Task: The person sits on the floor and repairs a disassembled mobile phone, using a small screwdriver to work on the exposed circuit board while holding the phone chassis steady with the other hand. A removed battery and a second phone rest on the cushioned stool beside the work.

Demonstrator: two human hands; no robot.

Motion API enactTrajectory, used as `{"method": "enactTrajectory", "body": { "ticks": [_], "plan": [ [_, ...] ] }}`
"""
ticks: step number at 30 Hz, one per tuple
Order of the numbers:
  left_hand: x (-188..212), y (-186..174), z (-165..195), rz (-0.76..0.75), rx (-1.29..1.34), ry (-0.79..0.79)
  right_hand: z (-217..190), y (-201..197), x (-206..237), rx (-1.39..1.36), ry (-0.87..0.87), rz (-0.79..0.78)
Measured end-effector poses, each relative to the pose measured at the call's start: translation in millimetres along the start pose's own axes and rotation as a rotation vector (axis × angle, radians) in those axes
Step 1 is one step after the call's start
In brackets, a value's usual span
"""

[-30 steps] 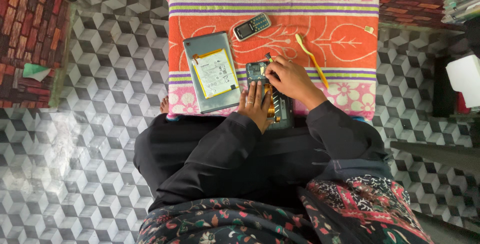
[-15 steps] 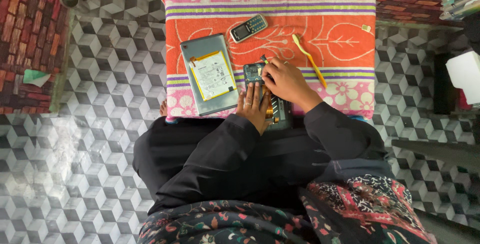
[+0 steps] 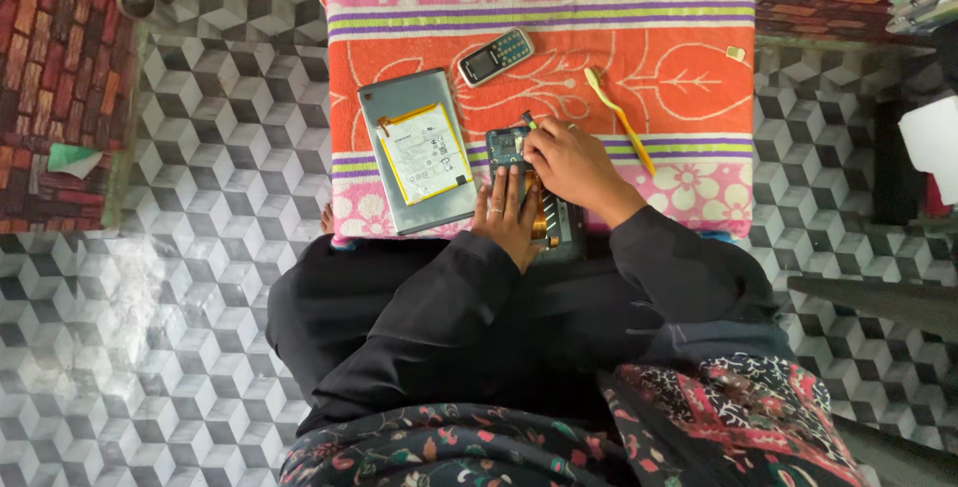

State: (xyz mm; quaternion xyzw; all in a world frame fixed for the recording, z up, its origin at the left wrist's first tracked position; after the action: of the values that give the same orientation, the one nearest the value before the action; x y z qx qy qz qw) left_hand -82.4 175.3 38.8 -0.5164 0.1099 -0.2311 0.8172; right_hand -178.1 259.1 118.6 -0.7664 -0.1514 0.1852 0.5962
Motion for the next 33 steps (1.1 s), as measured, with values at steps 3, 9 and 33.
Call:
{"method": "enactTrajectory", "body": {
  "ticks": [3,9,33],
  "plan": [
    [1.4,1.2,0.9,-0.004,0.008,0.000,6.0,2.8,2.1,-0.025,0.056,-0.037],
    [4.0,-0.6,1.2,0.025,0.006,0.007,12.3,4.2,3.0,-0.126,0.050,-0.066],
    [5.8,-8.7,0.5,0.064,0.002,0.014,3.4,5.9,-0.9,-0.054,0.039,-0.140]
  ]
}}
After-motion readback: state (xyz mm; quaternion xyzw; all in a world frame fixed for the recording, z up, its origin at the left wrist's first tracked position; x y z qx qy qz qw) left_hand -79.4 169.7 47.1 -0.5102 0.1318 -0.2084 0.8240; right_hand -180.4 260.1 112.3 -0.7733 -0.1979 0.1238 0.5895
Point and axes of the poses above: each hand's wrist, its own x-axis away from the middle knuckle, its own y-axis out of the palm, z = x × y, the point moved 8 cm from there along -x, towards the middle knuckle, and after that the axes turned 13 degrees about x, right-handed, at the moved point
